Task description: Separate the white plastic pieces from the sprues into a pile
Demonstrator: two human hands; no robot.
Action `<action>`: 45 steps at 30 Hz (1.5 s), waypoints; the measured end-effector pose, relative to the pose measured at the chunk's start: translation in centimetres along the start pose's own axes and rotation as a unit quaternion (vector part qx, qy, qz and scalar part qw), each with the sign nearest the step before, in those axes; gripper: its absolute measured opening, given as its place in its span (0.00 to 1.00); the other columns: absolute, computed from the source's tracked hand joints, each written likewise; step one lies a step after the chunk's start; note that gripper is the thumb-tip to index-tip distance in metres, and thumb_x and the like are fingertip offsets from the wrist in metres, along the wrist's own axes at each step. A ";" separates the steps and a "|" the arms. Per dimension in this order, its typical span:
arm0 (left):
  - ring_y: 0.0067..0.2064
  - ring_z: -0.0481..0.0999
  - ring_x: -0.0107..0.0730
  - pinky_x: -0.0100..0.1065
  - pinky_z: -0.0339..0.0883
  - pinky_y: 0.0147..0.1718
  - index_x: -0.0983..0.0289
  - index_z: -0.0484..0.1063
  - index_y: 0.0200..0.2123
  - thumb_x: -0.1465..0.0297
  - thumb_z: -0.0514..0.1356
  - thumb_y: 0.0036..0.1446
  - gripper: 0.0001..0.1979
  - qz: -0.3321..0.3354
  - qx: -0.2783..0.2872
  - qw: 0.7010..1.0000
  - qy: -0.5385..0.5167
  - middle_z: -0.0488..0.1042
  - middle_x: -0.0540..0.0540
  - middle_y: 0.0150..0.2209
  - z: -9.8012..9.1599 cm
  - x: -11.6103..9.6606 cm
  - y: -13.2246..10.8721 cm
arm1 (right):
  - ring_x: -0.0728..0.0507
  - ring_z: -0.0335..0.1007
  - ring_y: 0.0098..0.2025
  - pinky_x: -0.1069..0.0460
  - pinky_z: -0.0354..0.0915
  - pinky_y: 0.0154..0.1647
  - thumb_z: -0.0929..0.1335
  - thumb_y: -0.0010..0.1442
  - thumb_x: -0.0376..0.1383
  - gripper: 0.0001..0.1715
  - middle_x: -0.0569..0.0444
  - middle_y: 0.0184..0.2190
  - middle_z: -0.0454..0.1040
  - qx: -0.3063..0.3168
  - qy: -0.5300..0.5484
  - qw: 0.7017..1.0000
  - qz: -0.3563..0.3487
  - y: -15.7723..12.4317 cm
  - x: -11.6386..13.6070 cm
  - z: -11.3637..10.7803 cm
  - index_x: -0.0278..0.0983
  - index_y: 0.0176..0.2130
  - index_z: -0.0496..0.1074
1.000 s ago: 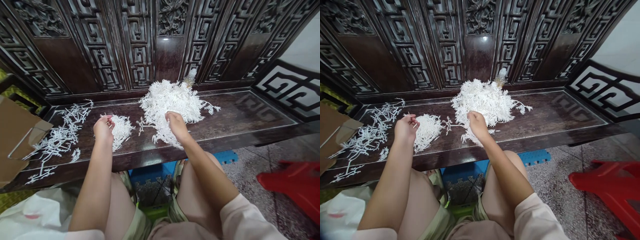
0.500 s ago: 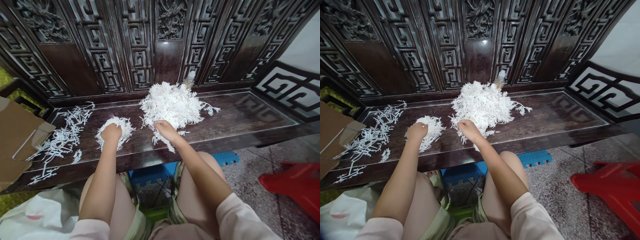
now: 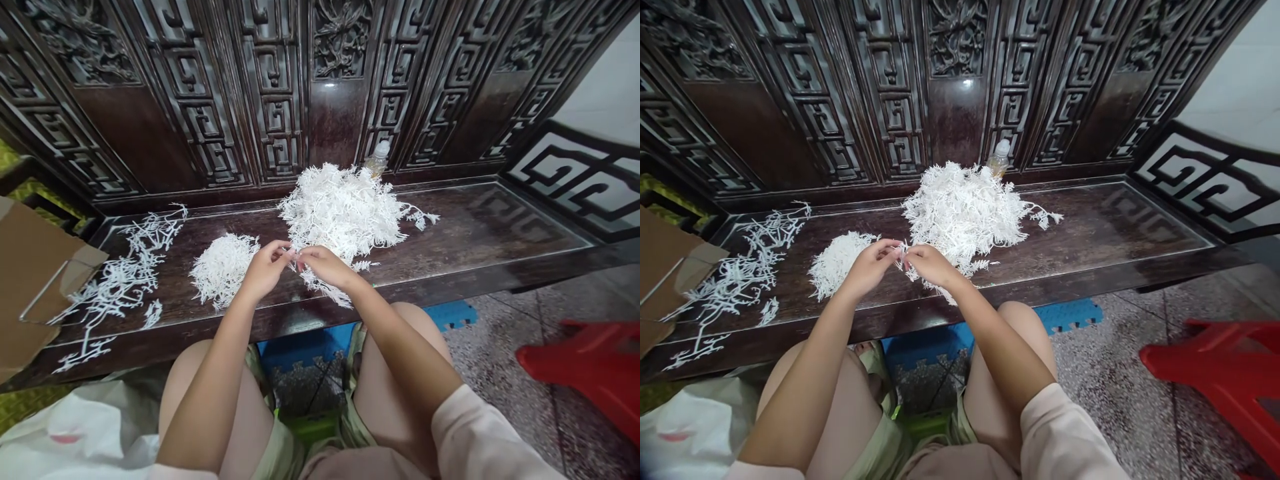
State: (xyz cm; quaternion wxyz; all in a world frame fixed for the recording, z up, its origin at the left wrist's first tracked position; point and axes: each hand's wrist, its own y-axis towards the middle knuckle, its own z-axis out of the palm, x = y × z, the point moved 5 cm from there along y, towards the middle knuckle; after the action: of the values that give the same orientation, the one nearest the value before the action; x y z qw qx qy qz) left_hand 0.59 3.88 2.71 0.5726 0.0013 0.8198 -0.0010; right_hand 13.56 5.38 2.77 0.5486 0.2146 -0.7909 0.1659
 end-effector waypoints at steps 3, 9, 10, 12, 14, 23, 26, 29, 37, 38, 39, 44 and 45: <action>0.33 0.69 0.31 0.32 0.60 0.35 0.61 0.66 0.46 0.58 0.56 0.47 0.23 -0.035 -0.013 0.999 -0.010 0.71 0.53 0.31 0.0 0.8 0.2 | 0.52 0.54 0.23 0.55 0.51 0.27 0.58 0.52 0.40 0.16 0.59 0.19 0.60 0.008 0.006 1.000 -0.012 0.0 0.2 0.2 0.35 0.20 0.64; 0.32 0.68 0.31 0.31 0.59 0.33 0.62 0.72 0.36 0.55 0.53 0.49 0.19 -0.038 0.059 0.996 -0.058 0.72 0.53 0.32 0.2 1.1 0.4 | 0.51 0.56 0.25 0.55 0.52 0.30 0.59 0.51 0.41 0.15 0.59 0.20 0.61 -0.006 0.030 0.999 -0.012 0.1 -0.1 0.1 0.35 0.20 0.63; 0.31 0.67 0.31 0.31 0.58 0.32 0.63 0.73 0.31 0.55 0.53 0.49 0.19 -0.032 0.058 0.997 -0.049 0.72 0.52 0.29 0.1 1.0 0.4 | 0.51 0.55 0.25 0.55 0.52 0.29 0.59 0.51 0.41 0.16 0.59 0.19 0.60 -0.009 0.029 0.999 -0.012 0.2 -0.1 0.0 0.35 0.20 0.63; 0.29 0.67 0.32 0.31 0.58 0.31 0.64 0.72 0.25 0.55 0.54 0.48 0.18 -0.026 0.049 0.998 -0.022 0.71 0.52 0.25 -0.2 1.0 0.4 | 0.51 0.53 0.23 0.55 0.50 0.27 0.59 0.51 0.42 0.16 0.60 0.18 0.58 -0.015 0.018 1.000 -0.012 0.2 0.0 -0.2 0.35 0.19 0.62; 0.29 0.67 0.32 0.31 0.57 0.31 0.64 0.72 0.23 0.55 0.53 0.49 0.18 -0.017 0.041 0.999 0.004 0.71 0.52 0.24 -0.6 0.7 0.4 | 0.52 0.51 0.22 0.55 0.49 0.26 0.59 0.51 0.41 0.15 0.60 0.16 0.54 -0.031 0.003 0.999 -0.015 0.2 0.3 -0.4 0.36 0.18 0.59; 0.30 0.64 0.28 0.30 0.56 0.32 0.64 0.67 0.19 0.62 0.51 0.52 0.16 0.067 -0.030 0.994 0.078 0.65 0.50 0.24 -1.7 -1.5 0.2 | 0.53 0.46 0.20 0.54 0.45 0.23 0.57 0.50 0.34 0.14 0.60 0.15 0.48 -0.120 -0.046 0.991 -0.025 -0.5 1.7 -0.7 0.36 0.16 0.52; 0.29 0.64 0.28 0.30 0.56 0.32 0.64 0.67 0.18 0.64 0.51 0.52 0.15 0.084 -0.049 0.993 0.072 0.64 0.50 0.23 -1.4 -1.6 0.4 | 0.53 0.45 0.20 0.54 0.44 0.23 0.57 0.50 0.34 0.15 0.60 0.14 0.47 -0.155 -0.066 0.985 -0.033 -0.7 2.1 -0.9 0.36 0.15 0.49; 0.29 0.64 0.28 0.30 0.56 0.31 0.64 0.67 0.18 0.64 0.52 0.52 0.15 0.099 -0.052 0.991 0.067 0.64 0.50 0.23 -1.2 -1.7 0.6 | 0.53 0.45 0.20 0.54 0.43 0.22 0.57 0.51 0.34 0.16 0.60 0.14 0.47 -0.194 -0.088 0.976 -0.046 -1.1 2.6 -1.3 0.36 0.15 0.48; 0.28 0.64 0.27 0.29 0.57 0.30 0.65 0.67 0.17 0.64 0.52 0.51 0.15 0.104 -0.100 0.989 0.037 0.62 0.50 0.22 -0.5 -2.3 0.6 | 0.53 0.44 0.19 0.54 0.42 0.22 0.57 0.51 0.34 0.17 0.60 0.14 0.46 -0.257 -0.105 0.959 -0.050 -1.7 3.1 -0.6 0.36 0.15 0.47; 0.28 0.64 0.27 0.30 0.57 0.30 0.65 0.67 0.17 0.64 0.53 0.51 0.15 0.104 -0.106 0.988 0.031 0.62 0.50 0.22 -0.3 -2.3 0.6 | 0.53 0.44 0.19 0.54 0.42 0.21 0.57 0.51 0.34 0.17 0.60 0.14 0.45 -0.262 -0.104 0.958 -0.048 -1.7 3.2 -0.5 0.36 0.15 0.47; 0.28 0.64 0.27 0.30 0.58 0.30 0.65 0.67 0.17 0.64 0.53 0.50 0.15 0.103 -0.109 0.988 0.025 0.63 0.50 0.22 -0.3 -2.2 0.7 | 0.53 0.44 0.19 0.54 0.42 0.21 0.57 0.51 0.33 0.17 0.60 0.14 0.45 -0.262 -0.102 0.958 -0.048 -1.8 3.3 -0.5 0.36 0.15 0.47; 0.28 0.65 0.26 0.30 0.60 0.31 0.65 0.62 0.15 0.70 0.52 0.47 0.11 -0.029 -0.342 0.938 -0.050 0.64 0.50 0.22 -7.7 1.6 0.9 | 0.52 0.43 0.20 0.54 0.43 0.22 0.56 0.50 0.31 0.15 0.59 0.15 0.47 -0.388 -0.096 0.916 -0.028 -4.0 3.5 -6.2 0.37 0.16 0.48; 0.26 0.64 0.26 0.30 0.60 0.30 0.65 0.61 0.16 0.70 0.50 0.48 0.11 -0.065 -0.398 0.912 -0.070 0.64 0.50 0.22 -9.9 2.9 0.7 | 0.52 0.43 0.20 0.54 0.43 0.22 0.55 0.51 0.32 0.15 0.59 0.15 0.46 -0.444 -0.092 0.891 -0.028 -4.7 3.4 -8.1 0.37 0.16 0.47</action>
State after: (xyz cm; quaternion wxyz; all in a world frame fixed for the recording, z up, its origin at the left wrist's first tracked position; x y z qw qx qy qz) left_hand -9.72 4.59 3.42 0.5799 -0.2805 0.7086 0.2881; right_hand 21.42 4.87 8.85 0.5160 -0.0152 -0.8226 -0.2383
